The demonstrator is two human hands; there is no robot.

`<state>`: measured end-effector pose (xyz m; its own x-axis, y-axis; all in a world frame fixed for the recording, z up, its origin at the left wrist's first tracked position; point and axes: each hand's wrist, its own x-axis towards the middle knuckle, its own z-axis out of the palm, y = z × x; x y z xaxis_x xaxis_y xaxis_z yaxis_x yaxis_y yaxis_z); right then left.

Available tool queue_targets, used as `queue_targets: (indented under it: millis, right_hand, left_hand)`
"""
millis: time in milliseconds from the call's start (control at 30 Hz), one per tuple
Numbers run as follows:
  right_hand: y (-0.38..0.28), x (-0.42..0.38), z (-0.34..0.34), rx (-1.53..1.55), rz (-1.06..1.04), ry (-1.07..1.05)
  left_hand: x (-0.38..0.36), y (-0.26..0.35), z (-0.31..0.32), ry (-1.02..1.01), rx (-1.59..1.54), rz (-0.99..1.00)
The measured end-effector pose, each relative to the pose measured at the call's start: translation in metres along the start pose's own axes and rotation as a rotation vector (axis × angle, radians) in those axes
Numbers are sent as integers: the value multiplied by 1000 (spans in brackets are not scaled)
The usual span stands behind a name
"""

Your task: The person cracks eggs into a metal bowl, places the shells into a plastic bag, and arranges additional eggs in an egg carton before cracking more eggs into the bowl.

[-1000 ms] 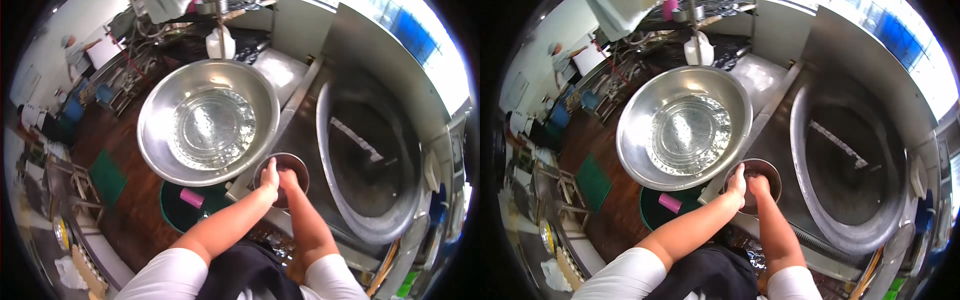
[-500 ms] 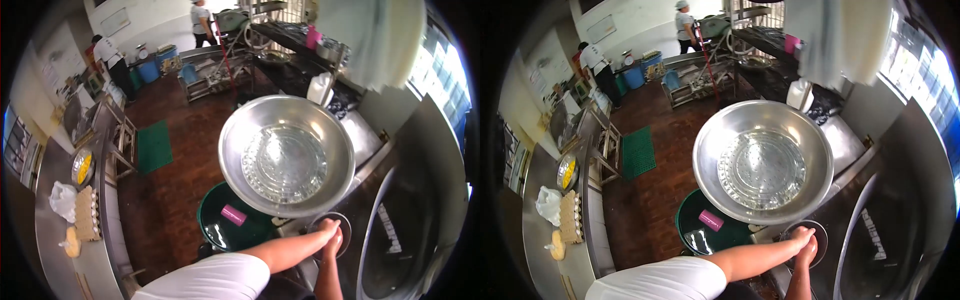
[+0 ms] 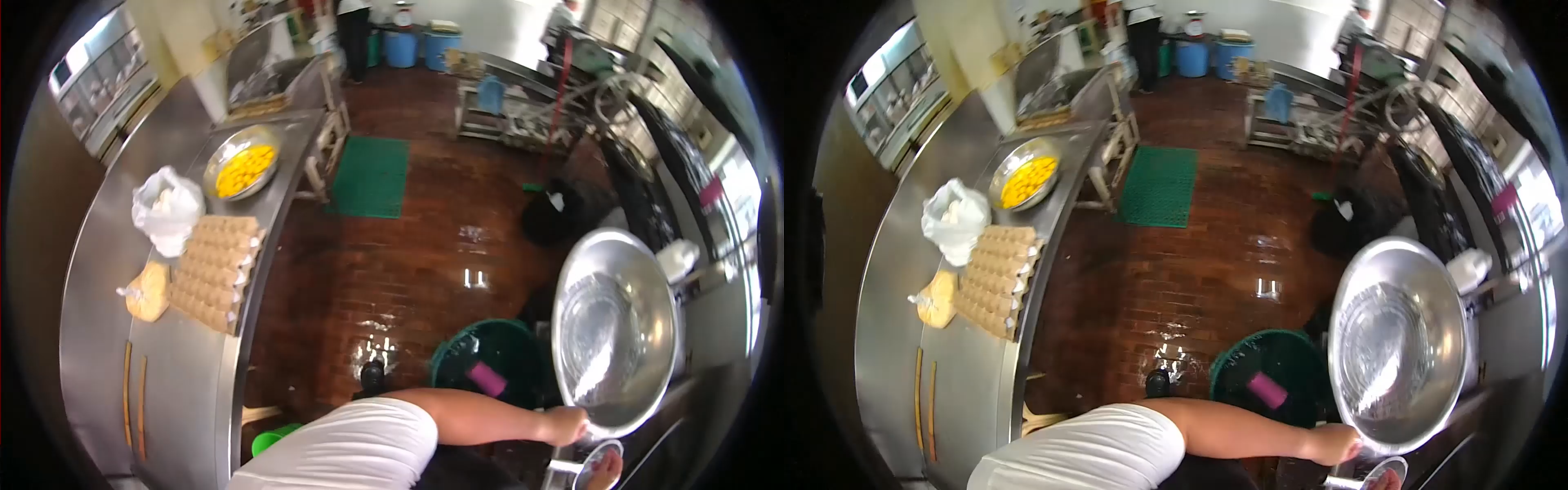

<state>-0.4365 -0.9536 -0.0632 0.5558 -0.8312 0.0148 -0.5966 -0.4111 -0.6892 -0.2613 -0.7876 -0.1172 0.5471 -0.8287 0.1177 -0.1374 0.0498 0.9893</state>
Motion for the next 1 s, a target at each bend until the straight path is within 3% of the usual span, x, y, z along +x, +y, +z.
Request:
queue_targets:
  millis: [33, 100, 167, 233, 300, 333, 367, 400, 467, 500, 567, 600, 633, 667, 700, 733, 800, 833, 900, 1000]
  right_hand:
    - [-61, -14, 25, -91, 20, -68]
    - [-37, 16, 113, 267, -131, -376]
    - [-154, -32, 184, 51, -462, -658]
    - [-249, -53, 229, -309, -980, -687]
    - [-350, -78, 243, -251, -706, -1120]
    - [-367, -73, 266, -35, -730, -1271]
    - [-385, -64, 275, 76, -586, -1418]
    - [-409, -66, 287, 160, -509, -1500]
    - [-445, -58, 325, 424, -375, -1719]
    - [-451, -53, 357, 672, -168, -1896]
    - [-430, -56, 457, 159, -463, -1650]
    - [-423, -62, 483, -222, -1185, -1392]
    - [-419, -72, 507, -562, -1842, -941]
    - [-425, -88, 533, -455, -1557, -1186]
    - [-431, -102, 549, -375, -1246, -1405]
    - [-445, -121, 557, -388, -1273, -1438]
    - [-482, -171, 569, -24, -1491, -1445]
    - [-493, -185, 579, 52, -1532, -1498]
    - [-524, -215, 597, 121, -1621, -1591]
    - [-564, -272, 602, 173, -1521, -1720]
  left_hand:
    - [-19, -10, -31, 134, 38, 25]
    - [-58, -15, -119, -119, 325, -359]
    - [-108, -11, -189, -104, 367, -466]
    - [-152, -8, -239, -16, 622, -460]
    - [-186, -8, -285, 42, 640, -517]
    - [-200, -17, -305, 85, 470, -549]
    - [-212, -25, -319, 123, 302, -570]
    - [-229, -32, -329, 160, 301, -578]
    - [-265, -43, -347, 487, 425, -619]
    - [-285, -50, -356, 500, 483, -677]
    - [-327, -60, -368, 503, 429, -875]
    - [-349, -58, -371, 539, 391, -960]
    - [-371, -71, -365, 632, 483, -1022]
    - [-389, -66, -369, 618, 399, -1154]
    - [-410, -85, -357, 791, 186, -1222]
    - [-428, -93, -349, 794, 35, -1351]
    - [-436, -61, -328, 905, 92, -1607]
    - [-441, -66, -311, 916, 62, -1611]
    - [-443, -88, -274, 1239, -60, -1438]
    - [-433, -26, -252, 1483, -18, -1502]
